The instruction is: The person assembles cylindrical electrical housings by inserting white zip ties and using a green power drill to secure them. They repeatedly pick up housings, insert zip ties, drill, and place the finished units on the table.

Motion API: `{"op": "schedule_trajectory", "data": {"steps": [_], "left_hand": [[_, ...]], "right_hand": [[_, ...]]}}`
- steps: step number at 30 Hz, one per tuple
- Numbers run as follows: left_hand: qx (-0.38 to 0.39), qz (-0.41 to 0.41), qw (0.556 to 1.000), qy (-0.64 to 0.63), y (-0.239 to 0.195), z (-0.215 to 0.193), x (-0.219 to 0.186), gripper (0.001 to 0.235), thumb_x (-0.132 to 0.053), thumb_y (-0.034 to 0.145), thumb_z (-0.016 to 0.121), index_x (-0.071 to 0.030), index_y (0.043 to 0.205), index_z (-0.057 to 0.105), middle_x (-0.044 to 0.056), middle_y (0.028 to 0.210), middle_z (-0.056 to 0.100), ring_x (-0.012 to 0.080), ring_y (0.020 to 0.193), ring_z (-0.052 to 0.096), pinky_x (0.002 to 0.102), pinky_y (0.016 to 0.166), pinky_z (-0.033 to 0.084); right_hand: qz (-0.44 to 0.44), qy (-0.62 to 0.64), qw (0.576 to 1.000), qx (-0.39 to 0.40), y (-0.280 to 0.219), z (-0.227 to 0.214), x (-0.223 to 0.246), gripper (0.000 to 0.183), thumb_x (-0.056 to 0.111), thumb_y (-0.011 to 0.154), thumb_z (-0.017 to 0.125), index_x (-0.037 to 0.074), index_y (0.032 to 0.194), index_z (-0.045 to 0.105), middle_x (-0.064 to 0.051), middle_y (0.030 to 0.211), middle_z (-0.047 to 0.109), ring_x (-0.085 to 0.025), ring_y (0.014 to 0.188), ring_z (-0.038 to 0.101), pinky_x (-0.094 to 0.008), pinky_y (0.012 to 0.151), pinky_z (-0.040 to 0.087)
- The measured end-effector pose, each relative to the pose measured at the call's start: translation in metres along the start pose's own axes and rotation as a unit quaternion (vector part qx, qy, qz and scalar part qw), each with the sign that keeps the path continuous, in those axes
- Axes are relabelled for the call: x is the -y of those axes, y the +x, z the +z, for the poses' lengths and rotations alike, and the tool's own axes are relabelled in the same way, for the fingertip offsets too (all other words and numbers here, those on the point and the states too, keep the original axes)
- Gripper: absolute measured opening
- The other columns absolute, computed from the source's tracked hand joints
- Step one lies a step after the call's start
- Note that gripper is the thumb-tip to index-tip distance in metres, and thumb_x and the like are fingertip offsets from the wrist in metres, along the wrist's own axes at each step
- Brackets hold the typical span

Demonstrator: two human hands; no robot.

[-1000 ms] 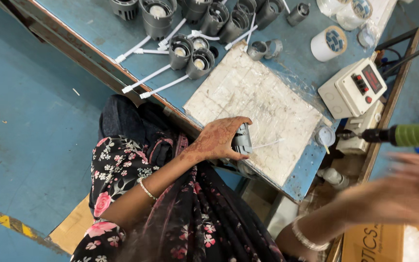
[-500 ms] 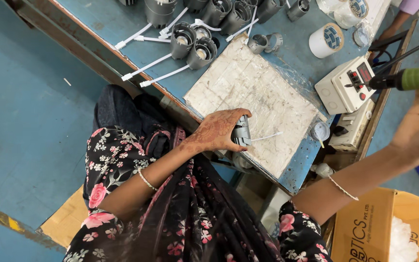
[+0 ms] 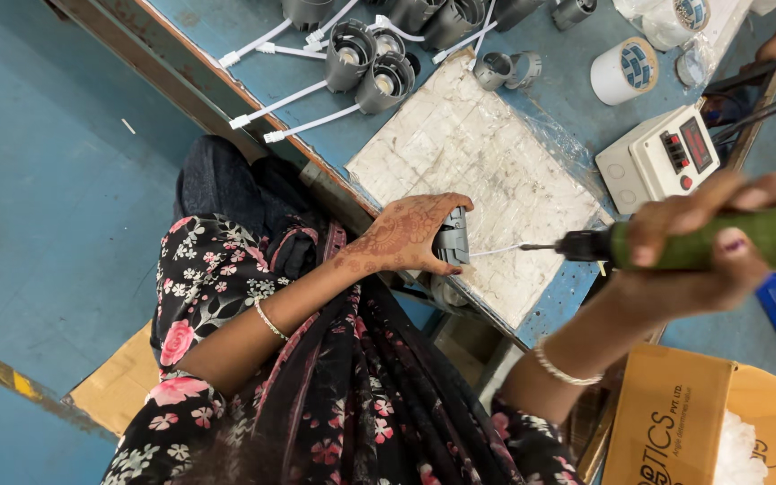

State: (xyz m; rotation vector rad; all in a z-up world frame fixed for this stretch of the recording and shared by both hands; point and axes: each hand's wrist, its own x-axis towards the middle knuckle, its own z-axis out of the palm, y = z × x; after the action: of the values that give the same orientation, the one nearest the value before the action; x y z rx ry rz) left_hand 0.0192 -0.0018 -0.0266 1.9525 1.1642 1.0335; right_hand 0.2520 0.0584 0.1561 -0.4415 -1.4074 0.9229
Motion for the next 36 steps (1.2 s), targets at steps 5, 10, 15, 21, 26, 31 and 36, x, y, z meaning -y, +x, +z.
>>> {"op": "schedule_trajectory", "data": {"steps": [5, 10, 15, 21, 26, 31, 36], "left_hand": [[-0.008, 0.005, 1.0, 0.005, -0.001, 0.0, -0.001, 0.085, -0.051, 0.07, 0.085, -0.014, 0.137, 0.048, 0.011, 0.127, 0.064, 0.032, 0.118, 0.063, 0.045, 0.102, 0.047], [-0.006, -0.006, 1.0, 0.006, -0.001, 0.0, -0.002, 0.084, -0.054, 0.071, 0.083, -0.015, 0.136, 0.049, 0.01, 0.125, 0.065, 0.031, 0.117, 0.064, 0.045, 0.101, 0.049], [-0.026, 0.009, 1.0, 0.009, -0.002, 0.002, -0.001, 0.085, -0.056, 0.07, 0.084, -0.014, 0.136, 0.049, 0.011, 0.128, 0.064, 0.0316, 0.115, 0.064, 0.045, 0.1, 0.049], [-0.024, 0.012, 1.0, 0.004, -0.002, 0.003, 0.001, 0.087, -0.058, 0.071, 0.083, -0.013, 0.137, 0.049, 0.011, 0.129, 0.064, 0.0314, 0.118, 0.064, 0.045, 0.102, 0.049], [-0.027, 0.01, 1.0, 0.004, -0.003, 0.005, 0.002, 0.087, -0.059, 0.072, 0.082, -0.012, 0.137, 0.049, 0.011, 0.131, 0.064, 0.0313, 0.12, 0.063, 0.045, 0.104, 0.049], [-0.027, 0.012, 1.0, 0.006, -0.002, 0.006, 0.004, 0.089, -0.061, 0.071, 0.082, -0.013, 0.138, 0.049, 0.012, 0.133, 0.063, 0.0317, 0.121, 0.062, 0.045, 0.104, 0.048], [-0.026, 0.013, 1.0, 0.01, -0.002, 0.007, 0.004, 0.089, -0.062, 0.072, 0.081, -0.014, 0.139, 0.049, 0.012, 0.134, 0.063, 0.032, 0.122, 0.062, 0.045, 0.104, 0.048]], "right_hand": [[-0.059, -0.029, 0.998, -0.005, -0.032, 0.072, -0.023, 0.064, 0.071, 0.097, 0.047, 0.007, 0.101, 0.045, -0.002, 0.063, 0.04, -0.013, 0.035, 0.046, -0.028, 0.035, 0.039], [-0.028, 0.036, 0.999, -0.01, -0.047, 0.074, -0.03, 0.078, 0.081, 0.093, 0.038, 0.004, 0.096, 0.042, -0.008, 0.063, 0.037, -0.018, 0.041, 0.045, -0.033, 0.039, 0.041], [-0.041, 0.033, 0.996, -0.065, -0.052, 0.068, -0.048, 0.079, 0.081, 0.09, 0.039, 0.002, 0.095, 0.039, -0.007, 0.067, 0.038, -0.019, 0.041, 0.045, -0.034, 0.039, 0.042], [-0.04, 0.031, 0.995, -0.089, -0.055, 0.066, -0.058, 0.079, 0.081, 0.089, 0.041, 0.002, 0.1, 0.041, -0.008, 0.07, 0.038, -0.02, 0.041, 0.046, -0.035, 0.038, 0.044], [-0.051, -0.003, 0.995, -0.084, -0.057, 0.067, -0.059, 0.076, 0.08, 0.092, 0.041, 0.004, 0.097, 0.04, -0.006, 0.067, 0.036, -0.021, 0.04, 0.047, -0.036, 0.038, 0.044], [-0.051, 0.0, 0.994, -0.098, -0.058, 0.066, -0.061, 0.076, 0.079, 0.091, 0.041, 0.003, 0.096, 0.04, -0.006, 0.066, 0.036, -0.021, 0.039, 0.046, -0.036, 0.037, 0.043], [-0.046, -0.004, 0.995, -0.083, -0.058, 0.064, -0.062, 0.077, 0.081, 0.092, 0.04, 0.003, 0.096, 0.041, -0.006, 0.059, 0.036, -0.021, 0.038, 0.046, -0.035, 0.037, 0.043]]}}
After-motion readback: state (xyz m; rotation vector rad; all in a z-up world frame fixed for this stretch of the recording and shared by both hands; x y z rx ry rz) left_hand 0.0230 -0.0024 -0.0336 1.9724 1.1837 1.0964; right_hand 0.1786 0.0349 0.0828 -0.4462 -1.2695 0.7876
